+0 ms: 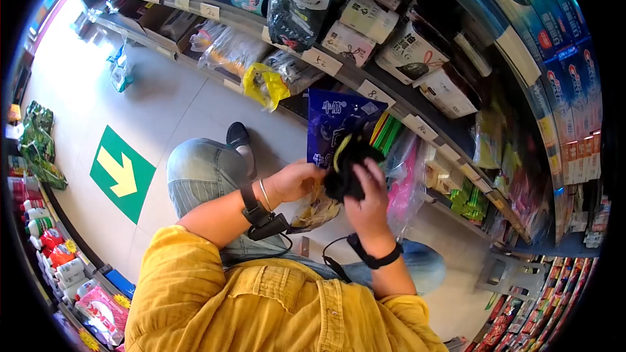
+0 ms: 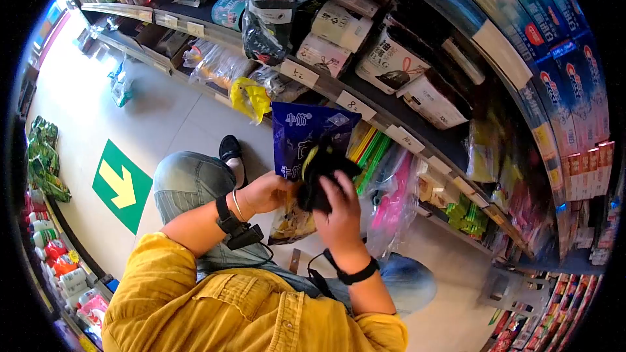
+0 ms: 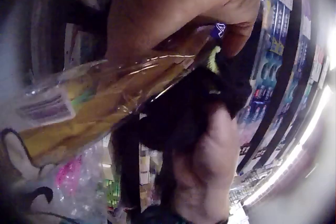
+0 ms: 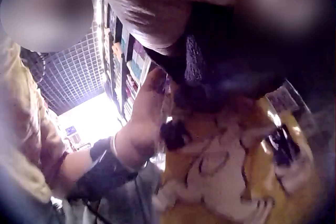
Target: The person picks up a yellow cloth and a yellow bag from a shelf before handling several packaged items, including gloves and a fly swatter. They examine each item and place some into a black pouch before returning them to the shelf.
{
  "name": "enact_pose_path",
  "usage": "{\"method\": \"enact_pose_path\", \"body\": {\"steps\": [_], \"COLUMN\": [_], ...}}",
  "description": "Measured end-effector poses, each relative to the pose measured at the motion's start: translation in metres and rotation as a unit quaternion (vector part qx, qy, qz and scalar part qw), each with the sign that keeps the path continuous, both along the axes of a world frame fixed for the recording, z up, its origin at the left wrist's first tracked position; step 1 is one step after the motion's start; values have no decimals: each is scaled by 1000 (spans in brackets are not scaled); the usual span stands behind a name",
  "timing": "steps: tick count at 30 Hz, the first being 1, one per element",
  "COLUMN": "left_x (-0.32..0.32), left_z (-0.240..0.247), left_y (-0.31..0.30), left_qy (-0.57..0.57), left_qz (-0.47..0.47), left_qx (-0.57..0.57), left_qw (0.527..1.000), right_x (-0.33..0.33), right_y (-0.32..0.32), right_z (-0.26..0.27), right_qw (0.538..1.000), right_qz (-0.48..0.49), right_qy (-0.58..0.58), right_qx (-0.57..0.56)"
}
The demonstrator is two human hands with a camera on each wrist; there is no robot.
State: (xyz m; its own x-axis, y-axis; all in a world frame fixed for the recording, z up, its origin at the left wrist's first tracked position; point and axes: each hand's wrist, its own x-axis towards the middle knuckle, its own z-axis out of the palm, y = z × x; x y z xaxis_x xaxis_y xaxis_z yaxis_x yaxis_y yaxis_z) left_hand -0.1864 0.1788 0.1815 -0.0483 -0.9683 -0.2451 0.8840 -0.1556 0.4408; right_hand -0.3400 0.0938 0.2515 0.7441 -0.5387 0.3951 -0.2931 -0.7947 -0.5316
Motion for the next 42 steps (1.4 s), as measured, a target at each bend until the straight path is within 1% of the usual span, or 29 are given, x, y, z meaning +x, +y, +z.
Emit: {"method": "enact_pose_path", "body": {"steps": [2,3,4,5,7,9,12,13,14,16,18,20,21,22,24,25,27,28,30,31,32,33,34,35,36,38,39,41,42], "left_x": [-5,-8,-9,-8,-5,0,4,1,-2,-8,-13,-13,-15,-14,-11,-9,-3,-3,-3,-3,-2,-1,0,-1,0,4,5,6,6], "left_z": [-31,-30,-8,17,24,-3,-7,-6,-8,-12,-7,-4,-3,-5,-4,1,13,7,-4,3,-3,-15,-15,-15,-8,1,-1,-9,-1], "left_y": [-2,-2,0,5,5,3,7,6,5,2,2,6,4,4,4,5,5,7,10,5,7,8,8,7,6,6,4,2,1], "left_qy": [-15,-9,-10,-120,-229,-121,-117,-199,-200,-373,-384,-367,-332,-333,-395,-396,-333,-333,-450,-550,-551,-581,-607,-509,-507,-508,-507,-549,-548], "left_qz": [-37,-46,-51,-45,-40,-54,-11,3,-1,17,21,-17,-8,-6,21,22,-102,-108,-26,97,95,82,71,62,68,36,40,42,42], "left_qx": [-64,-32,-28,-13,1,10,-6,-19,-19,-119,-130,-79,-87,-88,-116,-115,-26,-24,-64,-220,-220,-187,-154,-158,-158,-174,-175,-205,-204], "left_qw": [997,998,998,992,973,991,993,980,980,920,914,927,939,939,911,911,937,936,890,800,799,788,776,844,844,843,843,809,810], "right_x": [16,24,30,35,35,32,17,16,15,17,20,20,18,17,14,15,18,21,29,28,26,25,22,17,12,-1,-7,-20,-24], "right_y": [-15,-22,-28,-30,-26,-18,3,6,6,8,3,-10,-21,-34,-53,-52,-42,-31,-9,-7,-8,-9,-17,-27,-37,-51,-57,-62,-59], "right_z": [21,29,36,42,40,36,20,18,20,37,50,55,52,44,37,37,41,46,60,65,69,71,66,59,54,52,50,53,63], "right_qw": [999,998,997,998,998,999,996,996,996,996,997,998,999,998,993,993,996,999,996,996,996,996,998,999,998,995,995,989,987], "right_qz": [-3,0,3,1,11,41,81,86,82,83,69,46,11,-35,-98,-97,-84,-34,39,35,44,54,30,0,-28,-86,-97,-133,-143], "right_qy": [-28,-44,-60,-61,-46,0,34,26,25,-12,-18,-14,-16,-13,-13,-14,-5,-11,-5,-7,-6,-6,-17,-15,-12,21,-2,-9,-14], "right_qx": [-34,-42,-48,-35,-30,-14,-15,-16,-14,-20,-21,-50,-42,-48,-65,-64,-30,-32,-83,-80,-74,-69,-48,-48,-49,-52,-37,-56,-69]}}
